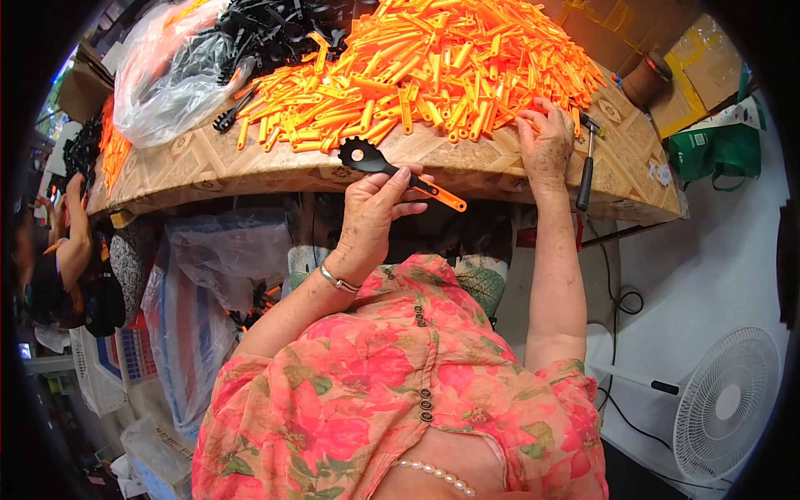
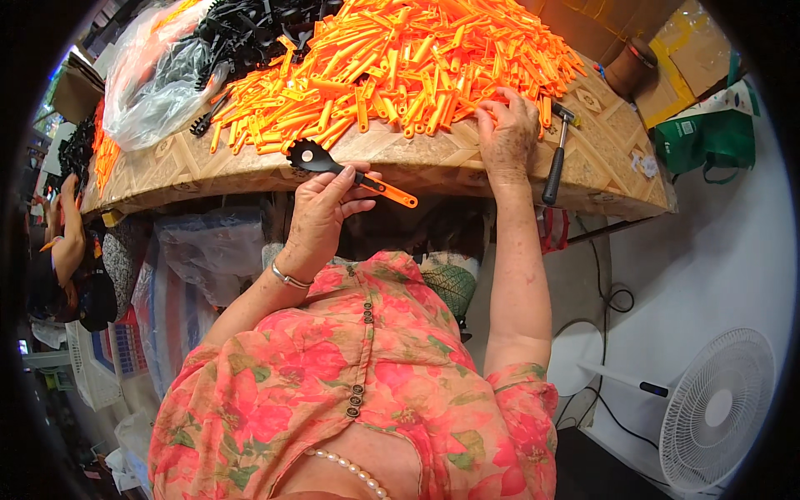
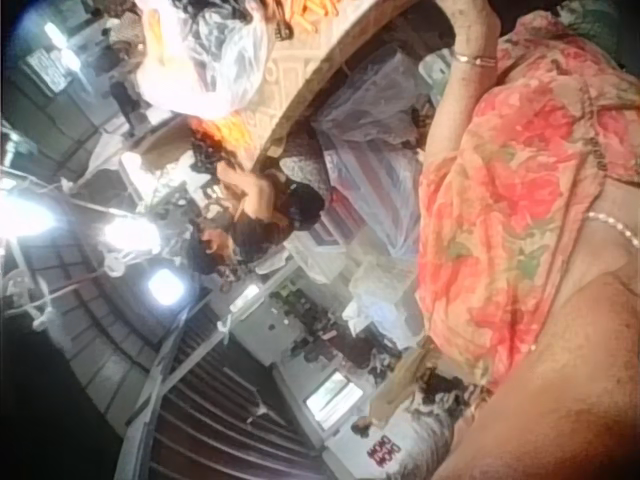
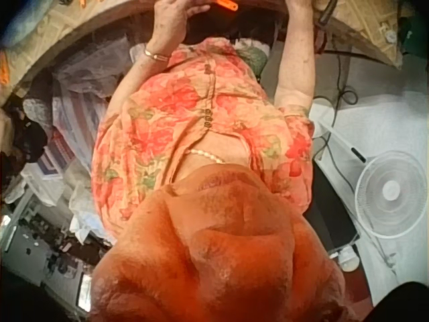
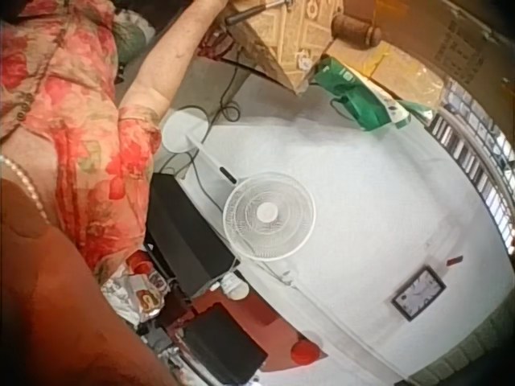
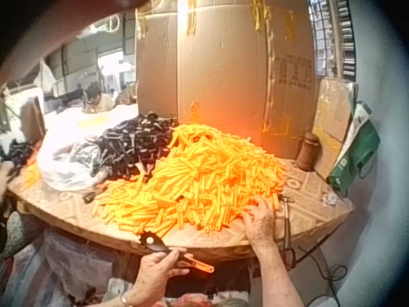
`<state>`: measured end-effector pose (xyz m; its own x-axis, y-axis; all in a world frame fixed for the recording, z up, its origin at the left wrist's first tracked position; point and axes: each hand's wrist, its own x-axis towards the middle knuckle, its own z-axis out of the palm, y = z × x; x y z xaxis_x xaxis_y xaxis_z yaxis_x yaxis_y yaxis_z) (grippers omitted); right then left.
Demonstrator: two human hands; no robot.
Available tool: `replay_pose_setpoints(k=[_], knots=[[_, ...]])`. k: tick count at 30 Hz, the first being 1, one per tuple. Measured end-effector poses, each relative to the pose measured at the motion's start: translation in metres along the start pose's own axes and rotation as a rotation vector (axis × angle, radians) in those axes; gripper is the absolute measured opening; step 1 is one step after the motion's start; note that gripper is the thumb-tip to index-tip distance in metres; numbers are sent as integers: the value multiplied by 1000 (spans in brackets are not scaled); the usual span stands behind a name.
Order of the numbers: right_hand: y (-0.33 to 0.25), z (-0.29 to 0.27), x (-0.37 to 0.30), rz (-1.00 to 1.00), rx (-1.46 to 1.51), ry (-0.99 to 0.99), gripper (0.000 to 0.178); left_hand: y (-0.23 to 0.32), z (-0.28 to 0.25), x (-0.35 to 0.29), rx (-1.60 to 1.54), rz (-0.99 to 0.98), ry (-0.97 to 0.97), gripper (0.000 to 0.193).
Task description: The person assembles small orange plastic components by inserting them into a black plastic holder and tapping them with a hammer. The person repeats this process for multiple units, placing the finished items on the table.
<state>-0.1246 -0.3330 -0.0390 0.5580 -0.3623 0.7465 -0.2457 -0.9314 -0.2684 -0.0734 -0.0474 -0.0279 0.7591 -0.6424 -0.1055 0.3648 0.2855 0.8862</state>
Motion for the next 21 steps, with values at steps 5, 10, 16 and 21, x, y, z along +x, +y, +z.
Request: replay_pose_setpoints(k=[5, 10, 16, 21], knots=[[4, -2, -1, 28, 155, 37, 16, -2, -1, 2, -17, 4, 7, 28], [-56, -32, -28, 308, 631, -105, 22, 1, 0, 0, -31, -28, 51, 30], [-110, -61, -74, 214, 753, -335, 25, -10, 2, 6, -122, -48, 46, 26], [-109, -55, -87, 77, 570, -237, 28, -13, 7, 6, -122, -44, 12, 23]])
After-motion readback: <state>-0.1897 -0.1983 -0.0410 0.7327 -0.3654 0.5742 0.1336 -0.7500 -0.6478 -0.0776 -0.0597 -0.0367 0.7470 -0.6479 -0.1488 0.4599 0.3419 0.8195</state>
